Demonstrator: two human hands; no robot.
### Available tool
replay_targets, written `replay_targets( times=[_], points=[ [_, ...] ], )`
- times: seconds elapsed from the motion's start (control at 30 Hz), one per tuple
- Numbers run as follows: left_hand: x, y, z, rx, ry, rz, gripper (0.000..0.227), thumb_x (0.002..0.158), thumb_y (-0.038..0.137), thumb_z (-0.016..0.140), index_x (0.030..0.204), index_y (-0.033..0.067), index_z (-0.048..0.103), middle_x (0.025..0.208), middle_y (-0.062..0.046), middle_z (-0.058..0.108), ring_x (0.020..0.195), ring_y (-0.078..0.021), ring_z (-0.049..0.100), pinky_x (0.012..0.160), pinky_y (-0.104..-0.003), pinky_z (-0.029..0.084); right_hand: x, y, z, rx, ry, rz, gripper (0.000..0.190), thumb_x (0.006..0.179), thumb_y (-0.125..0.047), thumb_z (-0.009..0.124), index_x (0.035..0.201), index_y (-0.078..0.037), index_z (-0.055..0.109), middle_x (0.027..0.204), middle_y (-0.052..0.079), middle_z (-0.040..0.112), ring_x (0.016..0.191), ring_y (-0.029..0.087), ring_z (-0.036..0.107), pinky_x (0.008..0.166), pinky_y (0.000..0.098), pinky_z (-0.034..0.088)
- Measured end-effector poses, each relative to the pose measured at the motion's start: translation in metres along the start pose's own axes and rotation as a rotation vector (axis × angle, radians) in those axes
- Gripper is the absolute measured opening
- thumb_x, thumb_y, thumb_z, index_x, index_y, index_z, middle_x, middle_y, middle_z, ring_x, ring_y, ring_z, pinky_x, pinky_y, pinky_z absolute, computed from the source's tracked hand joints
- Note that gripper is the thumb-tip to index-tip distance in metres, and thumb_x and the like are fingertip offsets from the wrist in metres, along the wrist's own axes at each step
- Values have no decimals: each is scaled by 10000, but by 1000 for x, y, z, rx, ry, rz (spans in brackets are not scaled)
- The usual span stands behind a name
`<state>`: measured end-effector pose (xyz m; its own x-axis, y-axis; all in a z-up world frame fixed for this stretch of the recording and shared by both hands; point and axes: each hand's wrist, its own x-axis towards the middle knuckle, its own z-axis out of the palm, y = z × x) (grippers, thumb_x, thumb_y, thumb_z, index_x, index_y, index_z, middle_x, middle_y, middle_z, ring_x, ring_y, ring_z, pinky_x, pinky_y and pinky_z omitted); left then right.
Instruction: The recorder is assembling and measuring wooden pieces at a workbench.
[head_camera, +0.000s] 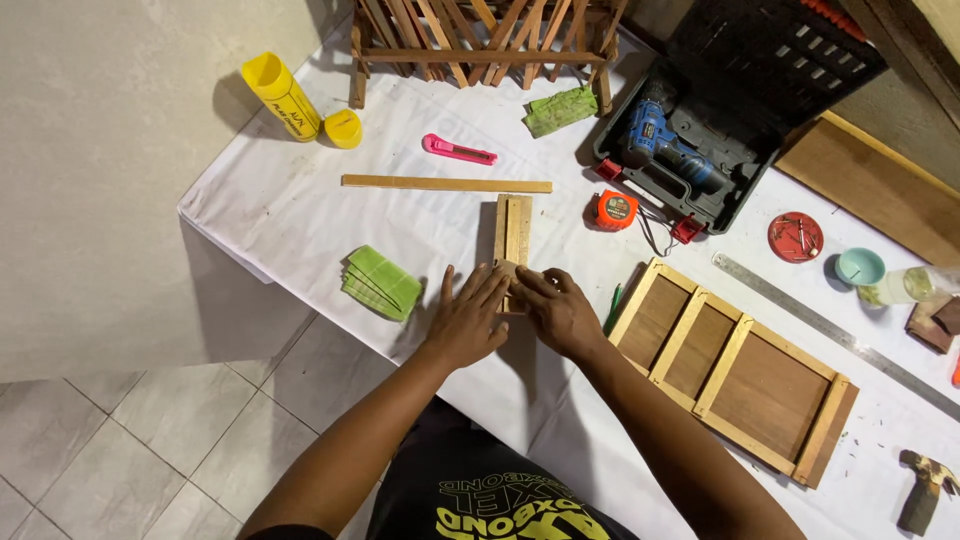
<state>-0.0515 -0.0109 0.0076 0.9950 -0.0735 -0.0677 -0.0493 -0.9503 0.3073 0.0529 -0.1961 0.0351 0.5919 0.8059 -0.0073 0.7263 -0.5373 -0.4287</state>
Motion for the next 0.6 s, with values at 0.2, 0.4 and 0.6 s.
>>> replay_targets(
  times=[0.2, 0.4, 0.6],
  points=[
    [-20, 17, 16, 171, 29, 11, 783, 954, 453, 465, 1562, -16, 311, 1677, -172, 233, 1566, -290, 163, 1229, -606, -11, -21, -26, 0, -247, -102, 19, 687, 852, -258, 618, 1509, -151, 448, 1619, 54, 373, 1513, 407, 234, 1188, 560, 212],
    [41, -11, 10, 154, -52, -38, 817, 941, 500, 421, 1567, 4, 252, 1675, -162, 177, 1538, -289, 134, 1205, -603, -45, 33, -15, -11, -253, -105, 119, 679, 901, -306, 593, 1548, -195, 421, 1632, 17, 374, 1520, 380, 232, 1198, 575, 194],
    [113, -39, -19, 180, -149, -98, 828, 947, 521, 421, 1592, 33, 242, 1692, -117, 163, 1563, -252, 134, 1218, -628, -76, 99, 8, -23, -258, -97, 178, 691, 910, -405, 593, 1545, -197, 416, 1628, 9, 371, 1504, 378, 270, 1178, 582, 221]
  ],
)
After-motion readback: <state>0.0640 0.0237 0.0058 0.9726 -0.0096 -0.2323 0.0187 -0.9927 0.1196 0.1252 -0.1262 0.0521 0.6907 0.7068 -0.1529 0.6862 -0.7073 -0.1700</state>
